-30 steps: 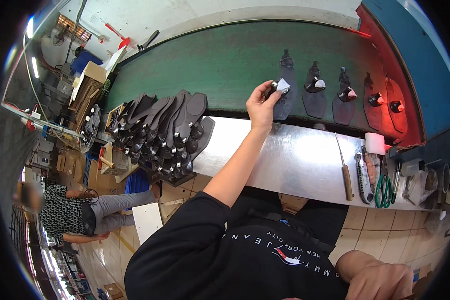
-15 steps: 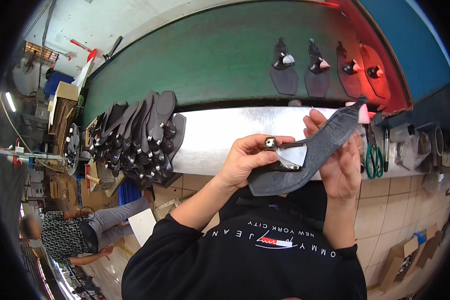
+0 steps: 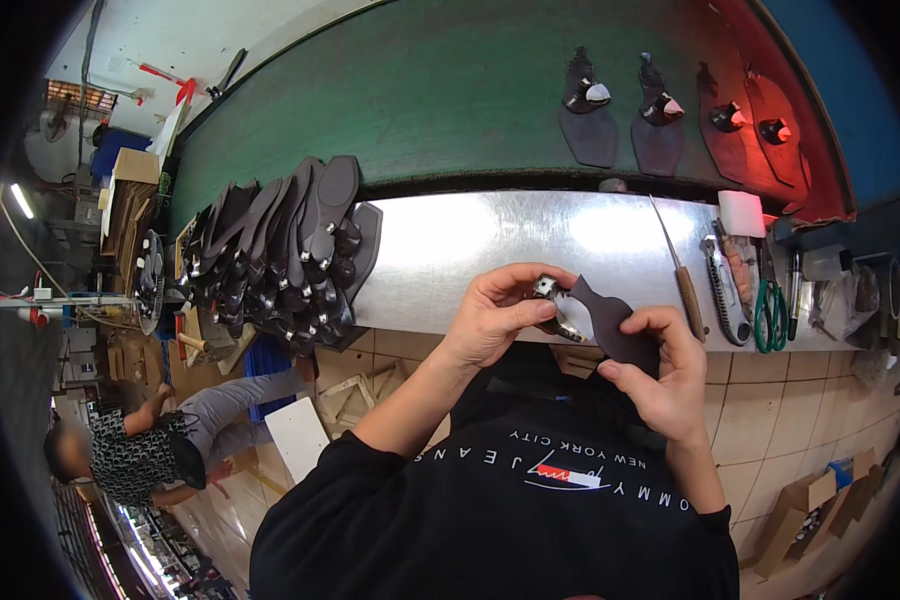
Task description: The person is trimming and finishing the edges of shoe insoles/soles using a small knife or awl at a factory workstation.
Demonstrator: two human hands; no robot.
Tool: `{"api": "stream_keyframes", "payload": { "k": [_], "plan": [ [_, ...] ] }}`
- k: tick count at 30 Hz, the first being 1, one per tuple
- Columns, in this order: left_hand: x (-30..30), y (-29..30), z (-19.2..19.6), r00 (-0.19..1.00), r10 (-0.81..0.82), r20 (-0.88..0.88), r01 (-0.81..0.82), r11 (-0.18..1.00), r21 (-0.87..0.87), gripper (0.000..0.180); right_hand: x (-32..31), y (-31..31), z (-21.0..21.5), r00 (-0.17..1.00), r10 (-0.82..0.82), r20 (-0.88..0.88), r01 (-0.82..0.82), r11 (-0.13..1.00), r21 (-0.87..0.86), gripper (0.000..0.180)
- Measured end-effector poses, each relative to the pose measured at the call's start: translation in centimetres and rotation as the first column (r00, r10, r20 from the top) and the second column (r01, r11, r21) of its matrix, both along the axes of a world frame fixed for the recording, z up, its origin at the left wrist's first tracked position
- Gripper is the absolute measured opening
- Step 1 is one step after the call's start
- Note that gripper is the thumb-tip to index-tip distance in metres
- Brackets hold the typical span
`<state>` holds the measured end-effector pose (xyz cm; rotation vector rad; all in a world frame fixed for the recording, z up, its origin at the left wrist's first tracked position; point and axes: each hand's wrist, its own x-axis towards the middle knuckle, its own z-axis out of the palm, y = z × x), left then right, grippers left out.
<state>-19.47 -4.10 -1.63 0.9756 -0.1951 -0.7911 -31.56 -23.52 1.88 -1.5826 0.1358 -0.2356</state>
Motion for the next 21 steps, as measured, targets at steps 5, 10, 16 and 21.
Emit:
{"api": "stream_keyframes", "payload": {
  "k": [5,10,16,21],
  "plan": [
    [0.09,0.07,-0.25,0.998,-0.002,0.066,0.003,1.000,-0.020,0.033,0.25,0.33,0.66,0.998,-0.053,0.046,0.063,0.967,-0.248,0.050],
    [0.15,-0.12,0.01,0.994,-0.018,0.110,0.021,0.999,-0.031,0.033,-0.01,0.37,0.19,0.994,-0.033,0.106,0.058,0.968,-0.243,0.045],
    [0.10,-0.17,-0.04,0.994,-0.024,0.104,0.026,0.999,-0.025,0.033,-0.08,0.56,-0.20,0.994,-0.027,0.109,0.049,0.977,-0.207,0.044],
    [0.02,-0.10,-0.03,0.994,-0.031,0.107,0.033,0.999,-0.018,0.033,-0.08,0.51,-0.12,0.994,-0.011,0.104,0.032,0.979,-0.203,0.044]
  ]
}}
